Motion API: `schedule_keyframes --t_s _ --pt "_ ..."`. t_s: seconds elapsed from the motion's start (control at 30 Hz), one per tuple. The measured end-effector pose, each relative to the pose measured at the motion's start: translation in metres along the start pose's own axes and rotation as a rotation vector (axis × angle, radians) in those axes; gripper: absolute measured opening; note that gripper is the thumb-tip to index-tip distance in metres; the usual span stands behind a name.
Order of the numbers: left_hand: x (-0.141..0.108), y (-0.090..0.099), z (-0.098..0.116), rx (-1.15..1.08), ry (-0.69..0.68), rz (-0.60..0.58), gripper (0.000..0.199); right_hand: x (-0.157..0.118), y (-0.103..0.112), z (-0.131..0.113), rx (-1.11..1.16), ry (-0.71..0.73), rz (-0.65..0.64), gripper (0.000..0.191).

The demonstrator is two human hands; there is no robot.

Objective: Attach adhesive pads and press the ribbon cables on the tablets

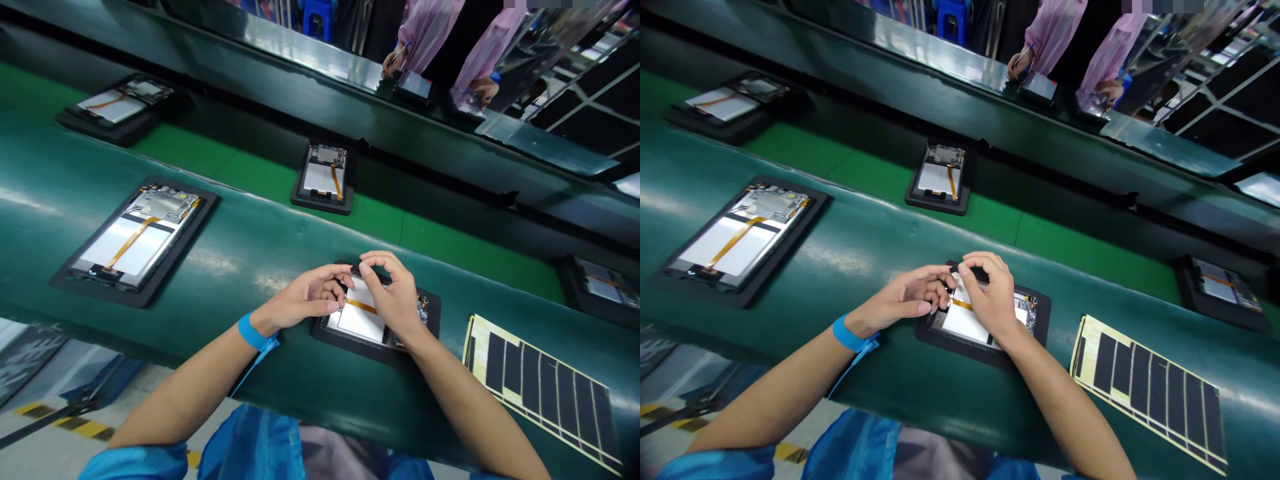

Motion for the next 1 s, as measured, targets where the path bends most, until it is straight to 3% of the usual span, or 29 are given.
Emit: schedule_keyframes --t_s 0.63,0.87,1.0 --pt "0.0001 -0.0008 0.0006 0.024 0.017 -0.035 0.057 -0.0007 -0.0041 0.0044 0.175 -0.106 -0.107 0.017" --pt "-0.0004 -0.0035 -0.0025 -0.002 0.036 -0.05 0.065 -0.0027 -0.0005 -0.0008 0.004 0.042 0.001 0.017" --pt "0.0013 0.0036 -0.0036 0.146 0.019 0.046 0.063 -0.0024 0.003 0.0066 -0.044 0.037 0.024 0.017"
Point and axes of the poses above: each hand's wrist, its own x-axis towards the middle knuckle, its own y-axis out of the back of the hand, z = x × y, the point moved 3 cm from there along x, towards the middle knuckle, and after that the axes turned 7 degrees about z, right-handed, at the moved point
